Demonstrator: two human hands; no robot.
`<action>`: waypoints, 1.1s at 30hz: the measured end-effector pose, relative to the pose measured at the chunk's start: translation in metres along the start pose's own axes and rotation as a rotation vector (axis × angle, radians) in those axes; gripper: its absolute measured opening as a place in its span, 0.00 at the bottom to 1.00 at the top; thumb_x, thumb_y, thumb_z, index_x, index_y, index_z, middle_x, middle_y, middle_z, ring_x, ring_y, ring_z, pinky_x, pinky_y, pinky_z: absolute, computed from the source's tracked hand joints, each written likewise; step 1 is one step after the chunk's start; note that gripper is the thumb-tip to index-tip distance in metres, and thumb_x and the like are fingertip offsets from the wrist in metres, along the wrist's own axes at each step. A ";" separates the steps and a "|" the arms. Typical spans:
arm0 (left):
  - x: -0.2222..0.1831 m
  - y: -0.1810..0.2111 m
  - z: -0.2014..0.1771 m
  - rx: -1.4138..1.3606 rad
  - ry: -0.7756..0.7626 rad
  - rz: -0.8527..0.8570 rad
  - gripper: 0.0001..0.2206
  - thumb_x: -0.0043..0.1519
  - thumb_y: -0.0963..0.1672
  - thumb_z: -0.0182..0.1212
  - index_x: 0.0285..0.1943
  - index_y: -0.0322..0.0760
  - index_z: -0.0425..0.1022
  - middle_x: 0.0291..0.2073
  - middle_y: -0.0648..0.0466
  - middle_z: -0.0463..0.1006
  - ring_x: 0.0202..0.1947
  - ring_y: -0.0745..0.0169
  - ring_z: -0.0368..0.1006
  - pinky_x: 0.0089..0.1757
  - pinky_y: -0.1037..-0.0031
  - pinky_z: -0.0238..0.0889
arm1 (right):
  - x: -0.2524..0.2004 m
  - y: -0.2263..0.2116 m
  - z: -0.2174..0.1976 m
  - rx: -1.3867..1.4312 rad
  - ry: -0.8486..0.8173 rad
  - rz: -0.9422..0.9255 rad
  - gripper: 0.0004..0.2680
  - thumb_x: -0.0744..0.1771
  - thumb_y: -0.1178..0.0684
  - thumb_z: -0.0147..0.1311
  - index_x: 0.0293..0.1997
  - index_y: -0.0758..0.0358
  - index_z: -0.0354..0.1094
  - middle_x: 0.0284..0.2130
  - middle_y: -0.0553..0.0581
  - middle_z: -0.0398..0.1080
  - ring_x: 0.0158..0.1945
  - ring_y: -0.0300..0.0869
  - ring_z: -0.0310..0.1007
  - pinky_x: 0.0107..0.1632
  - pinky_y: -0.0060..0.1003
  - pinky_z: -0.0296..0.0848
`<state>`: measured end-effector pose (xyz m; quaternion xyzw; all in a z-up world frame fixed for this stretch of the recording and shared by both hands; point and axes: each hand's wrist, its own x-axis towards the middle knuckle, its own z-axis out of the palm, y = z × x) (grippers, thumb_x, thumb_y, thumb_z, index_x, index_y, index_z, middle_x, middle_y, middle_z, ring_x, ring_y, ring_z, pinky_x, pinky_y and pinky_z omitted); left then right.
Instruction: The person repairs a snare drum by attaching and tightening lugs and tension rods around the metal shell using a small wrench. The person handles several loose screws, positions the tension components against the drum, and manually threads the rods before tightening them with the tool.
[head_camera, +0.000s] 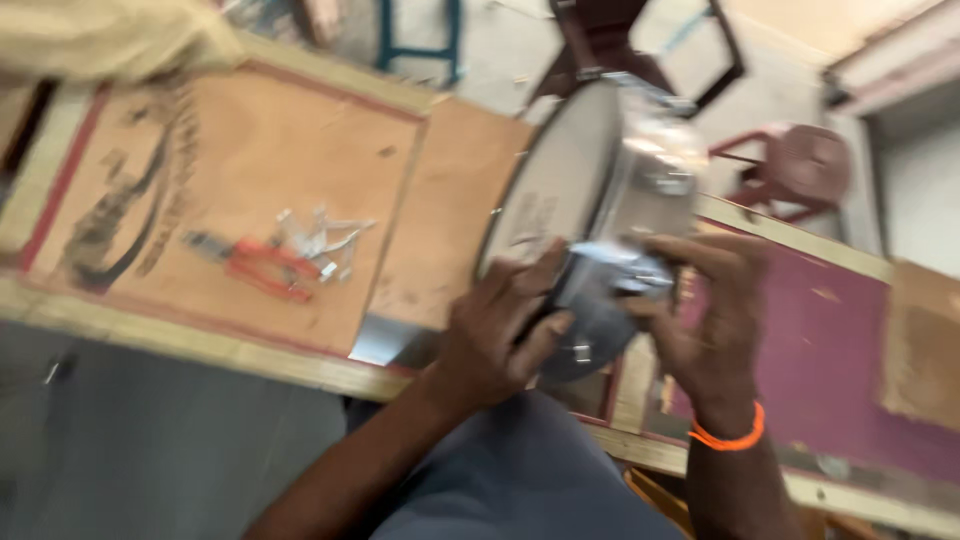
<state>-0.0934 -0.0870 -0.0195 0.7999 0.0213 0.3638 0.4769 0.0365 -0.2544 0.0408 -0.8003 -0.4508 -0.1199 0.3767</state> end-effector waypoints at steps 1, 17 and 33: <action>-0.007 -0.004 -0.003 -0.089 -0.024 -0.067 0.27 0.63 0.41 0.62 0.73 0.32 0.63 0.44 0.45 0.74 0.36 0.54 0.73 0.40 0.66 0.71 | -0.002 0.001 0.007 0.018 0.062 0.030 0.16 0.64 0.48 0.67 0.51 0.64 0.68 0.48 0.55 0.69 0.56 0.44 0.66 0.57 0.42 0.73; -0.107 -0.215 -0.082 0.726 0.182 -0.566 0.09 0.64 0.41 0.59 0.50 0.35 0.79 0.42 0.44 0.77 0.46 0.41 0.73 0.48 0.55 0.65 | -0.004 0.011 0.031 0.073 0.119 -0.028 0.12 0.70 0.43 0.64 0.51 0.61 0.76 0.45 0.52 0.69 0.55 0.41 0.61 0.62 0.37 0.64; -0.062 -0.289 -0.098 1.032 -0.288 -0.260 0.08 0.61 0.47 0.65 0.45 0.43 0.79 0.45 0.52 0.78 0.52 0.50 0.70 0.54 0.57 0.62 | 0.012 0.002 0.022 -0.011 0.038 -0.073 0.12 0.63 0.49 0.67 0.50 0.55 0.76 0.48 0.48 0.72 0.56 0.45 0.64 0.64 0.43 0.60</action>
